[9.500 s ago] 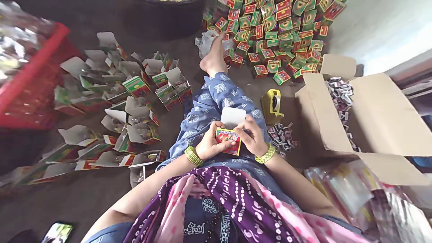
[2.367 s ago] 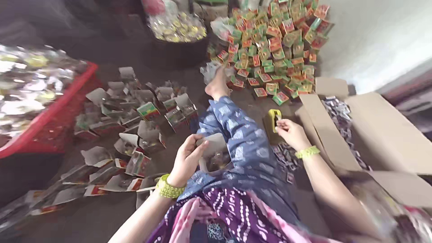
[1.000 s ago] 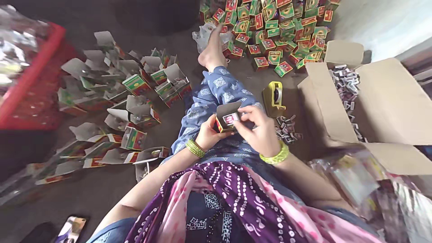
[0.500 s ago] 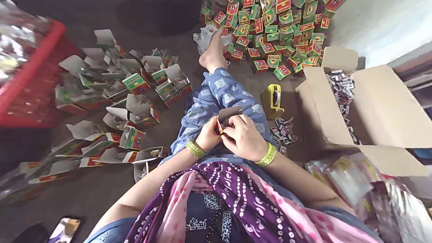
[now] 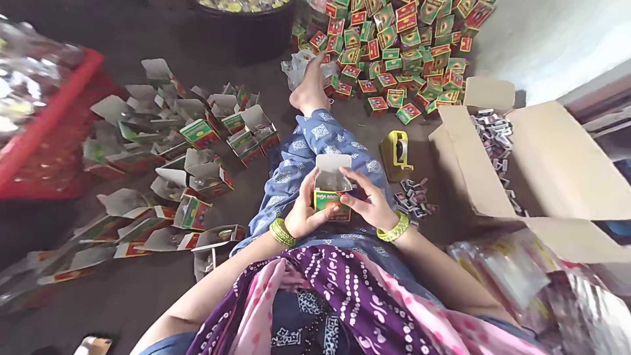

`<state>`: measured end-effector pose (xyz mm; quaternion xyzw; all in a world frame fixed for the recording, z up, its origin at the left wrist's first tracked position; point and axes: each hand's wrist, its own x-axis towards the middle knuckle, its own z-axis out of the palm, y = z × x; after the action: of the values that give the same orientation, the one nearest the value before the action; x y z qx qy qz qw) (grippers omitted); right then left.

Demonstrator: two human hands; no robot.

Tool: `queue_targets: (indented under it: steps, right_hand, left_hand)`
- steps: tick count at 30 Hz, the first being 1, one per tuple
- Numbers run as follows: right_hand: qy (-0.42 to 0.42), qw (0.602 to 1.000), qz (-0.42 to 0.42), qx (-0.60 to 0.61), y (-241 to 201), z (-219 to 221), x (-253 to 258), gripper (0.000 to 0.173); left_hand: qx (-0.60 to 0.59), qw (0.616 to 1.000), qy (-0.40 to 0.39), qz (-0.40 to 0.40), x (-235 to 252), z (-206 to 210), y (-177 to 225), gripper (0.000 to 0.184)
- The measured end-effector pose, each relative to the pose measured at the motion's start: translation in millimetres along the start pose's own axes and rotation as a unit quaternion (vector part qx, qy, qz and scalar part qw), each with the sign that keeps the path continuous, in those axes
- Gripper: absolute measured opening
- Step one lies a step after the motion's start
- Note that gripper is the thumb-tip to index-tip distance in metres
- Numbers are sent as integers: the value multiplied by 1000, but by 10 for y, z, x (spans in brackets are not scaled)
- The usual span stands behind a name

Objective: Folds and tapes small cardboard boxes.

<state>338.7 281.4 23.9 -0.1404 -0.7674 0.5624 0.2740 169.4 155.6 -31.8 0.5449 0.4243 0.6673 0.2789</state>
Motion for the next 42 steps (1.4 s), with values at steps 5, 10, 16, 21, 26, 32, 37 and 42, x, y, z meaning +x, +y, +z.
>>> queue_targets:
  steps: [5, 10, 16, 21, 26, 32, 37, 42]
  right_hand:
    - [-26, 997, -75, -25, 111, 71, -6, 41]
    - [39, 990, -103, -88, 97, 82, 27, 30]
    - [43, 998, -19, 49, -132, -84, 34, 37]
    - [-56, 996, -24, -70, -198, -120, 25, 22]
    - [-40, 990, -57, -123, -281, -105, 10, 16]
    - [-76, 982, -81, -155, -313, -109, -12, 15]
    - [-122, 955, -106, -247, -350, -82, -55, 25]
    - [-41, 950, -142, -274, -228, -6, -184, 25]
  left_hand:
    - [11, 1000, -25, 12, -19, -6, 58, 61]
    - [-29, 998, -24, -54, -12, 12, 63, 54]
    - [-89, 991, -27, -94, 7, 25, 59, 84]
    - [-65, 990, -59, -108, -4, 16, 53, 72]
    - [-64, 991, -77, -84, -7, 17, 49, 72]
    - [-54, 992, -79, -79, -13, 12, 17, 74]
    - [-49, 993, -78, -78, -27, 12, -1, 72]
    - [-104, 986, -25, -129, -8, 10, 34, 69]
